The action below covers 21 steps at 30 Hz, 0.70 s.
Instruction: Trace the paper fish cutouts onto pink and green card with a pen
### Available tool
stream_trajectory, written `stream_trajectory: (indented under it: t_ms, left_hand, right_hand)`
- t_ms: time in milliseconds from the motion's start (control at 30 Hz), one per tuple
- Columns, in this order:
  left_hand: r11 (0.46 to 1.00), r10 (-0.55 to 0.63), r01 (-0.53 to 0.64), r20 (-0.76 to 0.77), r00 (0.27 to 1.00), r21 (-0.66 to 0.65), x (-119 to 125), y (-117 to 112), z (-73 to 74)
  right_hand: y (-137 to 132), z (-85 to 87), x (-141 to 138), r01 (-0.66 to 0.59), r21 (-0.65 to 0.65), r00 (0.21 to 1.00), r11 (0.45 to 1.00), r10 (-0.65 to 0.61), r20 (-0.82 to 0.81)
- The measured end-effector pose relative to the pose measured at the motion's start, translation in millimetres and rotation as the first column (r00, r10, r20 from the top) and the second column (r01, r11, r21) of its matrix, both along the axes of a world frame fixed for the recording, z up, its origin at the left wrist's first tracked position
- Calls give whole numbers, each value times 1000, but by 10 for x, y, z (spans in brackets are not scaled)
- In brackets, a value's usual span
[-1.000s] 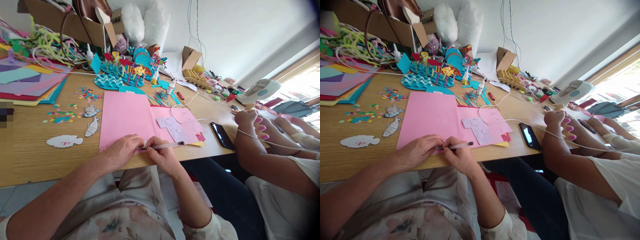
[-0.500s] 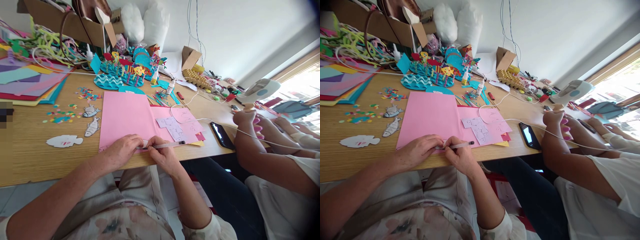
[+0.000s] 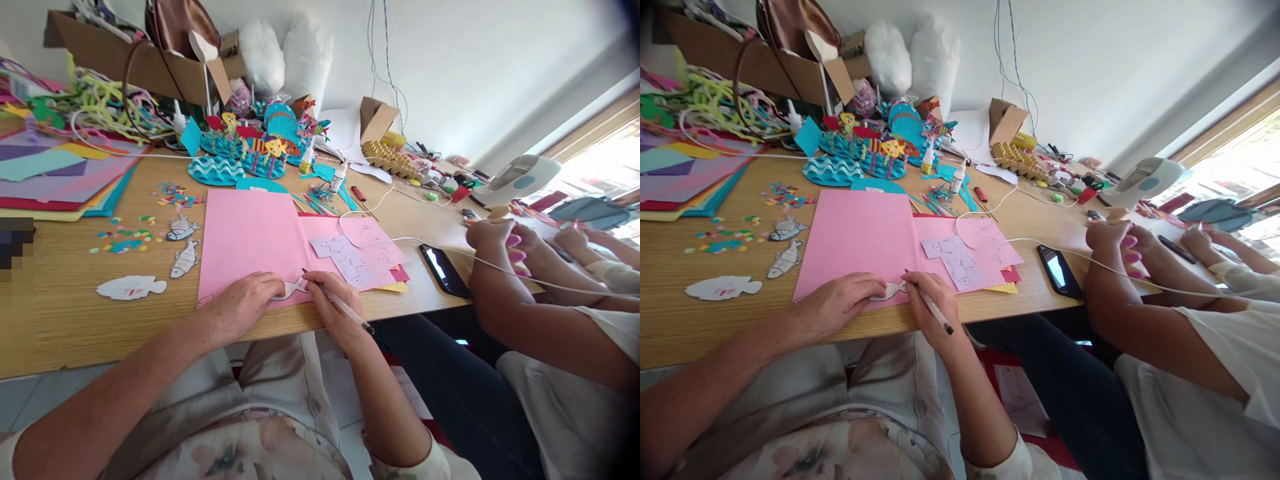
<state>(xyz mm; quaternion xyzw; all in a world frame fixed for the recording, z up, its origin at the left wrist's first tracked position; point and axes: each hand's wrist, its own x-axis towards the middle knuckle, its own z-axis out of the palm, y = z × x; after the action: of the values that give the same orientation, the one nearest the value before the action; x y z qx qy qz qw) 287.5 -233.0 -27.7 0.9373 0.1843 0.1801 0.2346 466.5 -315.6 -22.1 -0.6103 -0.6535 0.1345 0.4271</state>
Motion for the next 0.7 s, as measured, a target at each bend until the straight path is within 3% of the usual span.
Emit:
stream_trajectory:
  t_ms: [133,300,433,700]
  left_hand:
    - [999,3,-5,-47,999,-44,-3,23,57]
    - [988,65,-72,-54,996,-135,-47,57,209]
    - [999,49,-52,-170,984,-13,-97,75,250]
    - [969,-65,125,-273,960,211,-94,156,186]
  right_hand:
    - [44,-22,95,-32,-69,982,997,44,182]
    - [79,-46,157,-59,-124,963,991,89,255]
    - [73,-17,151,-76,-136,958,988,110,266]
    - [48,17,107,-51,-168,959,984,96,267]
